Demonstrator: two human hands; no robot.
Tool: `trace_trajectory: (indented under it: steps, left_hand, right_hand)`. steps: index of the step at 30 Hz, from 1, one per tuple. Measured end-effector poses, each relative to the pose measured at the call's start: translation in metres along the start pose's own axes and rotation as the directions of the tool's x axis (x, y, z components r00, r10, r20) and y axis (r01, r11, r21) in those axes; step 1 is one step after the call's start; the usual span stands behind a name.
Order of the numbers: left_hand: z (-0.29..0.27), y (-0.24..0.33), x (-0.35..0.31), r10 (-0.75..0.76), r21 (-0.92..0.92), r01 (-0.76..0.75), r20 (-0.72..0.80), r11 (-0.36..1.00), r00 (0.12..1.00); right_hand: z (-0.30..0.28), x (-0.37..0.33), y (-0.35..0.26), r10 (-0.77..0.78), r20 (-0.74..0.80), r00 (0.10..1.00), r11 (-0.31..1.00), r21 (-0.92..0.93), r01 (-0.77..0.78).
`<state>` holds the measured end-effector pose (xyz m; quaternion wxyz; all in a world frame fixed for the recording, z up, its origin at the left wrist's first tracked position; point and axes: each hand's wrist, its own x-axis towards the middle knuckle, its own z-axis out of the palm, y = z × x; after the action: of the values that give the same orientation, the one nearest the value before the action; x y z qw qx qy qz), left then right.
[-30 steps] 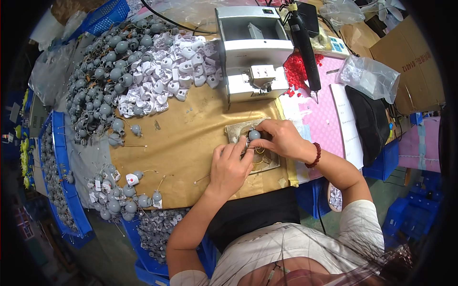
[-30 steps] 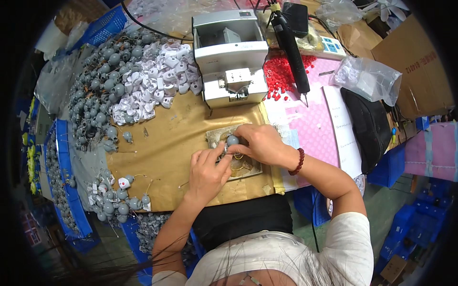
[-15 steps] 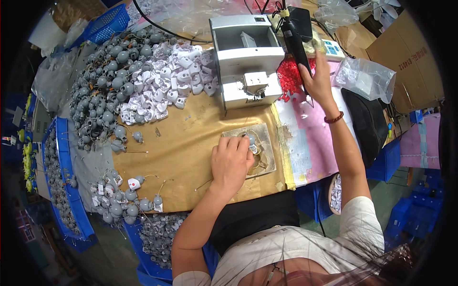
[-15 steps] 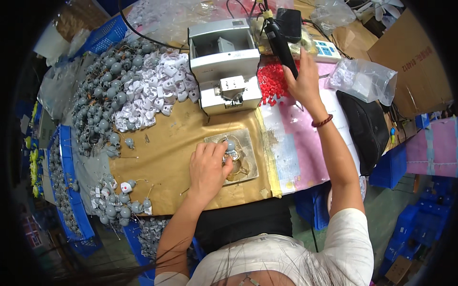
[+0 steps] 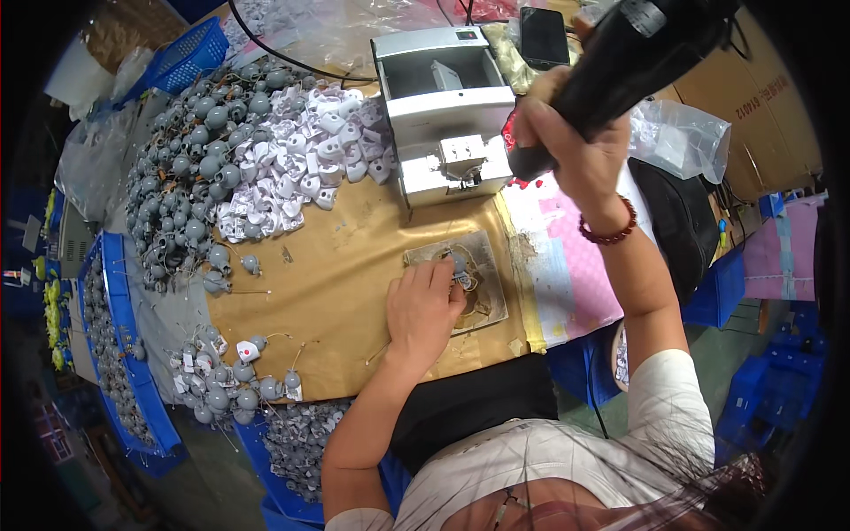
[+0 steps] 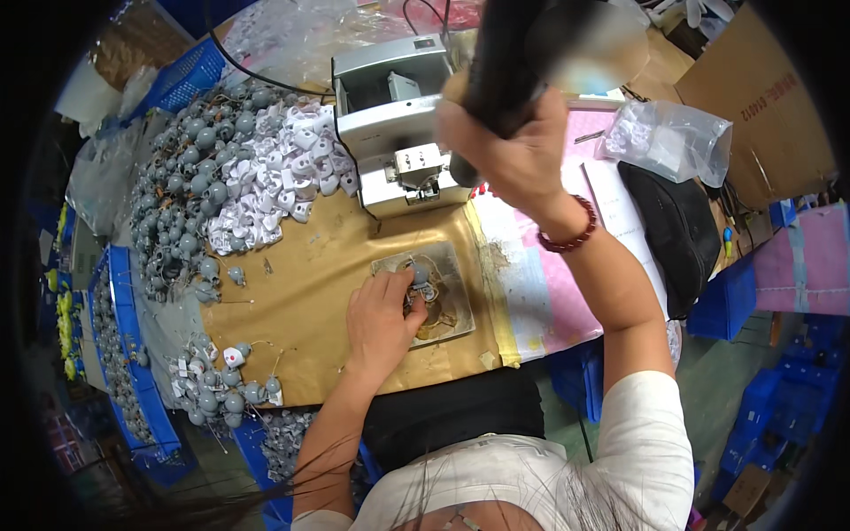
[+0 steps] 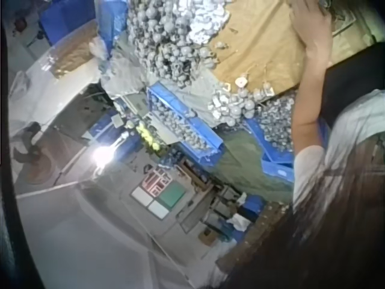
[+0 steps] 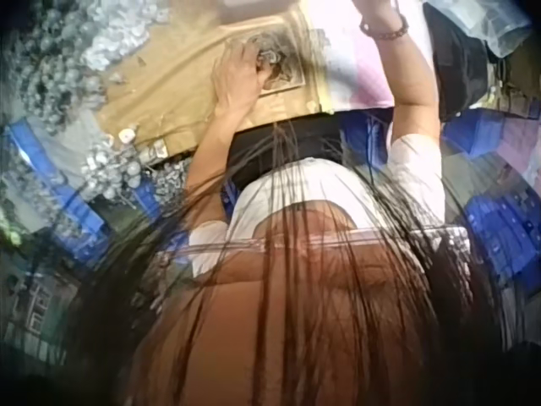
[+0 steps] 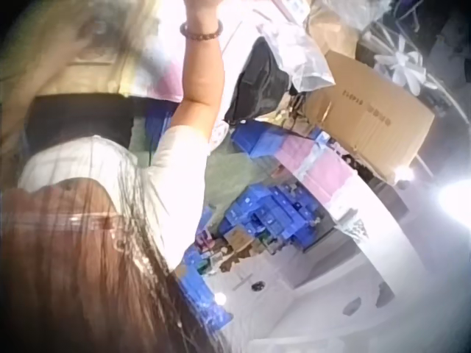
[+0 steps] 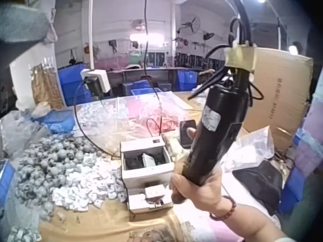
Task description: Assembling small plastic toy components by joining spherical halves and using an electric screwdriver to secure them.
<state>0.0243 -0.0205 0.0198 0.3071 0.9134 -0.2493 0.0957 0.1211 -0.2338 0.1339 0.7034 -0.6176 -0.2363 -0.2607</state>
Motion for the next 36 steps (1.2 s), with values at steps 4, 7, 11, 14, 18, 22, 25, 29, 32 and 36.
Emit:
trace_trajectory:
  steps: [4,7,11,14,18,22,25,29,32,36]
  left_hand:
    - [0.003,0.001,-0.002,-0.025,-0.01,0.024,-0.005,1.0,1.0]
    - [0.004,0.0,-0.003,-0.039,-0.009,0.039,0.008,0.999,0.999]
    - [0.005,-0.004,-0.005,-0.034,-0.03,0.033,-0.002,0.999,0.999]
    - [0.005,-0.005,-0.006,-0.046,-0.036,0.046,-0.009,0.998,0.999]
    - [0.005,-0.003,-0.005,-0.065,-0.042,0.067,0.03,0.997,0.997]
    - [0.007,-0.007,-0.005,-0.022,-0.045,0.023,0.009,0.999,1.0]
    - [0.008,-0.007,-0.004,-0.045,-0.06,0.047,0.039,0.997,0.998]
    - [0.008,-0.006,-0.004,-0.053,-0.029,0.054,0.026,0.998,0.998]
    - [0.007,-0.006,-0.006,-0.06,-0.03,0.062,0.057,0.998,0.997]
    - [0.01,-0.009,-0.005,-0.04,-0.132,0.043,0.02,0.99,0.999]
  right_hand:
    - [0.032,0.016,0.021,0.0,-0.069,0.998,0.999,0.038,0.003]
    - [0.036,0.021,0.043,0.044,0.01,0.999,0.999,0.005,-0.045]
    - [0.046,0.021,0.047,0.276,0.005,0.961,0.95,-0.153,-0.272]
    - [0.051,0.0,0.03,0.437,0.052,0.898,0.899,-0.064,-0.433]
    - [0.054,-0.046,0.009,0.451,0.092,0.888,0.889,0.037,-0.456]
    - [0.056,-0.072,0.002,0.435,0.128,0.891,0.898,0.006,-0.44]
    - [0.056,-0.084,0.003,0.376,0.136,0.916,0.923,0.03,-0.384]
    - [0.053,-0.09,0.005,0.367,0.168,0.915,0.927,0.014,-0.374]
    - [0.052,-0.097,0.006,0.391,0.175,0.904,0.919,-0.017,-0.394]
    - [0.049,-0.104,0.01,0.303,0.244,0.921,0.95,-0.153,-0.272]
